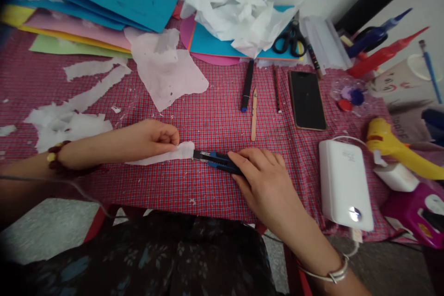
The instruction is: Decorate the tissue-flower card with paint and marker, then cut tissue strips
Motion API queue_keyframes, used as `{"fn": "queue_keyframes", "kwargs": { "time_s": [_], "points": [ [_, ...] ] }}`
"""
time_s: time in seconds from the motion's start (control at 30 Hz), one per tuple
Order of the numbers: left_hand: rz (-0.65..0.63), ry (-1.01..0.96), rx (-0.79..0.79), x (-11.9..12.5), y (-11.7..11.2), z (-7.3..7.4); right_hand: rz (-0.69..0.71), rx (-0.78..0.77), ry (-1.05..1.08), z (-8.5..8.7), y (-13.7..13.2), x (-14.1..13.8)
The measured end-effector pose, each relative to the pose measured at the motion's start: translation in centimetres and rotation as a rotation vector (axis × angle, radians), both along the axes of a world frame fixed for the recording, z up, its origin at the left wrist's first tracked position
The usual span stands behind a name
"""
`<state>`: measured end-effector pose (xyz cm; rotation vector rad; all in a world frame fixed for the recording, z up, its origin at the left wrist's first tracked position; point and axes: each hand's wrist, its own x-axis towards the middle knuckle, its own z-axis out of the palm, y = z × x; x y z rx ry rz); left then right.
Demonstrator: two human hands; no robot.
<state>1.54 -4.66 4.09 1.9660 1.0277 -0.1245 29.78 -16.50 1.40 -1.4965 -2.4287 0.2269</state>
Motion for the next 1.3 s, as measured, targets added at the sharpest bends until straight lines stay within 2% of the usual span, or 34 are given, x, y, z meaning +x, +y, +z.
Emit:
{"fn": "queue_keyframes", "kwargs": {
  "time_s": [0.37,0.53,0.6,0.7,0.77,0.83,0.93,1.0,1.07,1.2,1.3],
  "points": [
    [-0.012,-0.026,0.092,-0.3,-0.1,-0.8,0.072,-0.018,-0.035,0.1,1.7,-1.2],
    [-0.065,0.003,0.174,-1.0,-0.3,-0.6,0.093,-0.019,-0.019,-0.3,2.1,-1.1],
    [-0.075,0.086,0.321,-1.5,-0.4,-0.2,0.106,-0.021,-0.014,-0.5,2.2,-1.0],
    [-0.055,0.222,0.646,-2.1,-0.5,0.3,0.120,-0.029,-0.009,-0.6,2.3,-0.8],
    [-0.076,0.215,0.768,-2.2,-0.8,0.1,0.122,-0.036,-0.013,-0.5,2.3,-0.8],
    [-0.119,0.133,0.794,-2.3,-1.4,-0.6,0.119,-0.043,-0.023,-0.4,2.3,-0.9],
    [-0.160,0.033,0.798,-2.8,-2.6,-2.5,0.111,-0.049,-0.033,-0.4,2.2,-0.9],
    [-0.138,0.040,0.790,-3.5,-3.3,-3.7,0.108,-0.058,-0.040,-0.4,2.1,-0.9],
    [-0.094,0.058,0.770,-4.1,-3.6,-4.3,0.108,-0.066,-0.041,-0.4,2.1,-0.9],
    [-0.031,0.017,0.737,-4.1,-3.1,-3.5,0.106,-0.067,-0.034,-0.5,2.2,-0.8],
    [-0.083,-0.035,0.759,-2.9,-2.0,-2.7,0.105,-0.072,-0.026,-0.5,2.2,-0.8]
  ]
}}
